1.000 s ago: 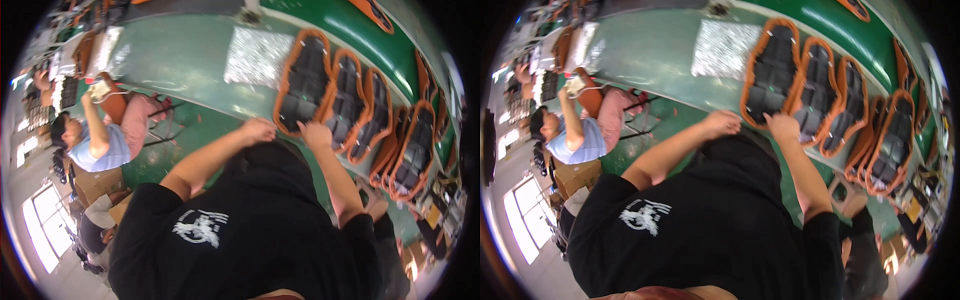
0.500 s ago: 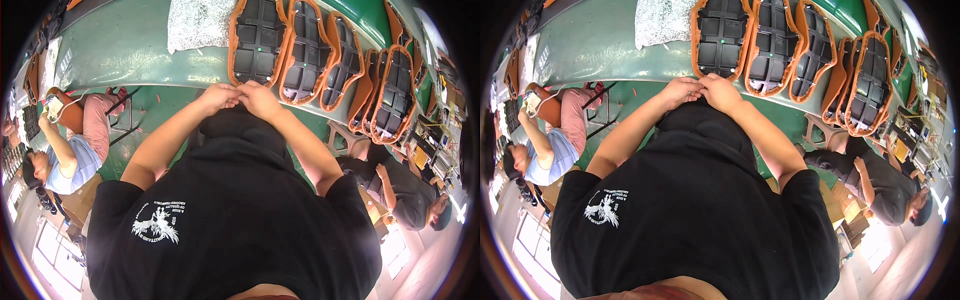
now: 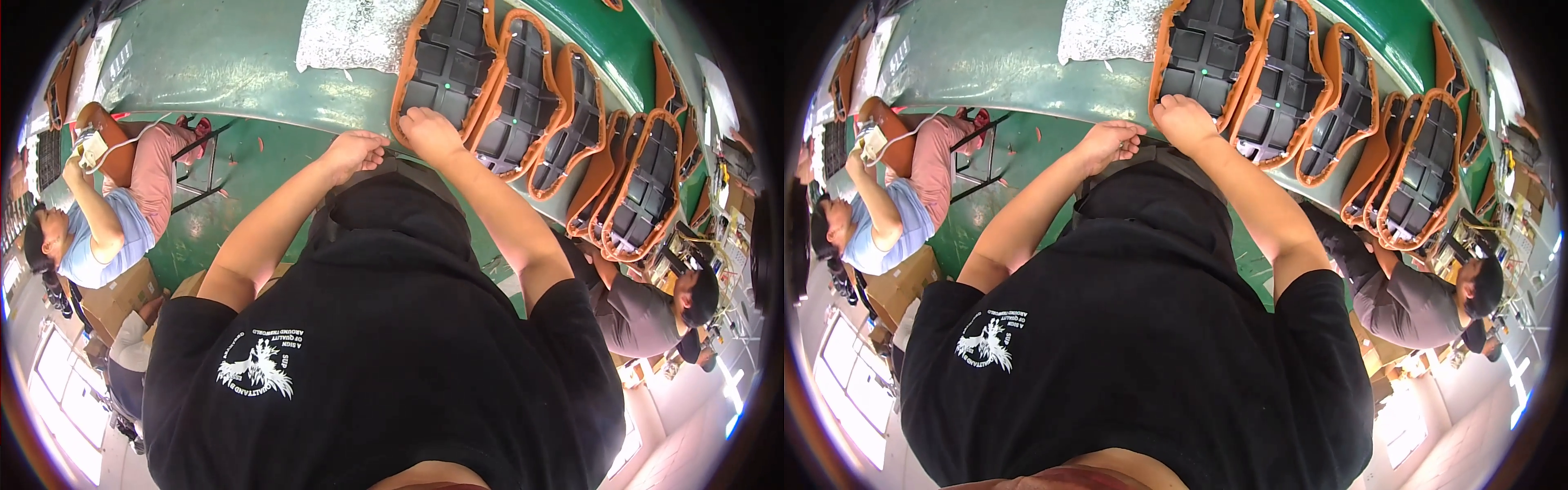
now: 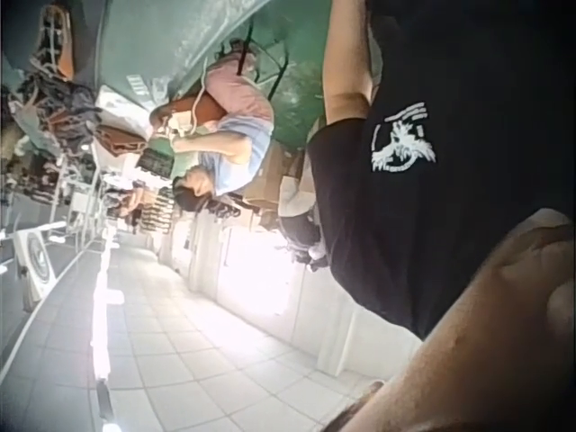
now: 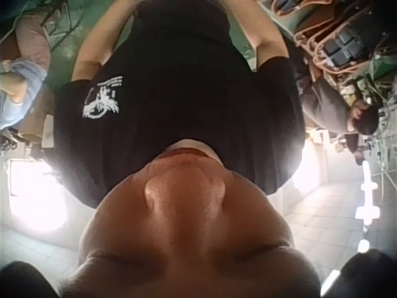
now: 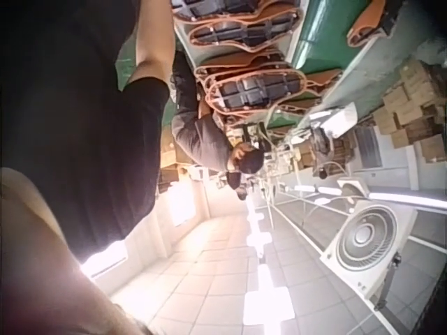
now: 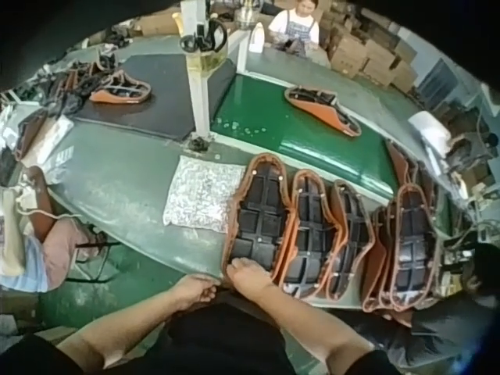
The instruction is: Assembling the bases of vehicle seats by inserting small metal pins and components into pre-drilled holes.
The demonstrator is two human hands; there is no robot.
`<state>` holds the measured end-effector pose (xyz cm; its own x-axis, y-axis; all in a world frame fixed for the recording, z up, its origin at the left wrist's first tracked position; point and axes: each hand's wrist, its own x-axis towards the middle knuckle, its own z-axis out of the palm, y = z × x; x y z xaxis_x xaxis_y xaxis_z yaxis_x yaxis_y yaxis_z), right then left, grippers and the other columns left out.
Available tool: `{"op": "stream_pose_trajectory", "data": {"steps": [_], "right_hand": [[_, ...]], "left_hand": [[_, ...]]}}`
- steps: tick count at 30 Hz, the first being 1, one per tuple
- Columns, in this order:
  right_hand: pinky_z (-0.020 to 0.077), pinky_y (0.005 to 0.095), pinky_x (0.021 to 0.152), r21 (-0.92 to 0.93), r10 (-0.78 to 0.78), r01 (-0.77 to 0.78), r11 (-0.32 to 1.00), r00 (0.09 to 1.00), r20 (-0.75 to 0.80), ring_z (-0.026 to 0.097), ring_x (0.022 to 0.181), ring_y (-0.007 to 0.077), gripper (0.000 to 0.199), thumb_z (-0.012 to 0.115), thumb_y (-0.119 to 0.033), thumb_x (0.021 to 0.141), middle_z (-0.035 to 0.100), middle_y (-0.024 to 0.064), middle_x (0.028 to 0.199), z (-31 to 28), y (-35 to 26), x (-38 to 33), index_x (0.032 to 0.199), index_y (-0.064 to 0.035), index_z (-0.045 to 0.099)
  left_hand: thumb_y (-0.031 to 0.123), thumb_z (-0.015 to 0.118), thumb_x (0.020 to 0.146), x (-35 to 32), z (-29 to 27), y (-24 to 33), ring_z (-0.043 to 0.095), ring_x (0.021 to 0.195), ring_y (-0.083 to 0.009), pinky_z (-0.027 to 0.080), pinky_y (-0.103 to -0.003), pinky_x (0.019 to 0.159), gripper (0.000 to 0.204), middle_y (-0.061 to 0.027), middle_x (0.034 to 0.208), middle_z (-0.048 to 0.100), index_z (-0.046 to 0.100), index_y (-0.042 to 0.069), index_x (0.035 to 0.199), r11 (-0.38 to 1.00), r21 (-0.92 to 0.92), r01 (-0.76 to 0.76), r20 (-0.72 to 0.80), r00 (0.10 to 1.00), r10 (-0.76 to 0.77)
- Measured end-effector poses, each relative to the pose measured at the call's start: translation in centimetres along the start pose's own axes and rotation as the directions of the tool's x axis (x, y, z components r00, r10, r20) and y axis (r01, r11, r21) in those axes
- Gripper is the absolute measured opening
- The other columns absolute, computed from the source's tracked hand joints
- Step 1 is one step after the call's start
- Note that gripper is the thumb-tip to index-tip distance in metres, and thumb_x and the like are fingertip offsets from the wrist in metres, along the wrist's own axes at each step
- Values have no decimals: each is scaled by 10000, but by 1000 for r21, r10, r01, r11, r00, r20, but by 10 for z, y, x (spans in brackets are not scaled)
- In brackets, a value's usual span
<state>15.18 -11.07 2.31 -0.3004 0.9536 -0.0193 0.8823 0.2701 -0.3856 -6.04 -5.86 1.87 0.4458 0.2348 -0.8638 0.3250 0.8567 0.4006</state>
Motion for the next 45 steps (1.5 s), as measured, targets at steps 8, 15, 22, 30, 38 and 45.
{"op": "stream_pose_trajectory", "data": {"steps": [8, 15, 22, 30, 38, 45], "right_hand": [[557, 382, 821, -254, -198, 271, 929, 940, 278, 674, 882, 259, 144, 612, -148, 836, 664, 90, 921, -2, 2, 16, 889, -44, 696], [567, 430, 764, -178, 145, -77, 981, 899, 412, 709, 879, 297, 186, 606, -198, 879, 705, 147, 952, -10, -13, 21, 902, -39, 699], [580, 460, 735, -188, 269, -213, 959, 891, 366, 738, 868, 320, 259, 549, -250, 969, 726, 157, 916, 1, 1, -26, 975, -26, 679], [584, 355, 633, 587, 604, -683, -435, 262, 753, 702, 725, 223, 353, 645, -353, 988, 698, 126, 872, 39, 16, -106, 1027, -3, 630], [575, 323, 576, 823, 730, -142, -550, 397, 556, 664, 653, 184, 189, 617, -208, 1022, 656, 92, 842, 66, 4, -56, 1028, -33, 544], [574, 336, 607, 899, 764, -48, -434, 509, 396, 677, 688, 195, 128, 599, -171, 1028, 687, 106, 848, -38, 108, 63, 1011, -50, 560]], "left_hand": [[201, 556, 1024, 0, -15, -14, 537, 681, -93, 460, -268, 620, 212, 29, 770, 540, 685, 41, 1076, 999, -12, -52, -60, 997, 51], [370, 583, 1027, 2, -17, -5, 494, 624, -100, 426, -270, 573, 361, 21, 723, 504, 675, 36, 928, 994, -24, -103, -110, 989, 99], [427, 613, 1004, 12, -35, 31, 510, 626, -117, 438, -269, 574, 415, 2, 727, 537, 657, 39, 861, 995, -55, -88, -176, 981, 77], [343, 568, 987, 51, -44, 160, 659, 831, -333, 521, -419, 783, 334, -176, 839, 649, 679, 29, 1006, 617, 763, -195, -244, 796, 553], [13, 566, 824, 124, -70, 215, 552, 1143, -431, 485, -486, 985, 255, -235, 1210, 553, 632, 16, 1070, -112, 993, -42, 113, 632, 766], [60, 645, 838, 130, -46, 204, 517, 1177, -413, 449, -478, 1043, 400, -201, 1257, 544, 596, -16, 1228, -287, 945, -159, 328, 472, 819]]}}
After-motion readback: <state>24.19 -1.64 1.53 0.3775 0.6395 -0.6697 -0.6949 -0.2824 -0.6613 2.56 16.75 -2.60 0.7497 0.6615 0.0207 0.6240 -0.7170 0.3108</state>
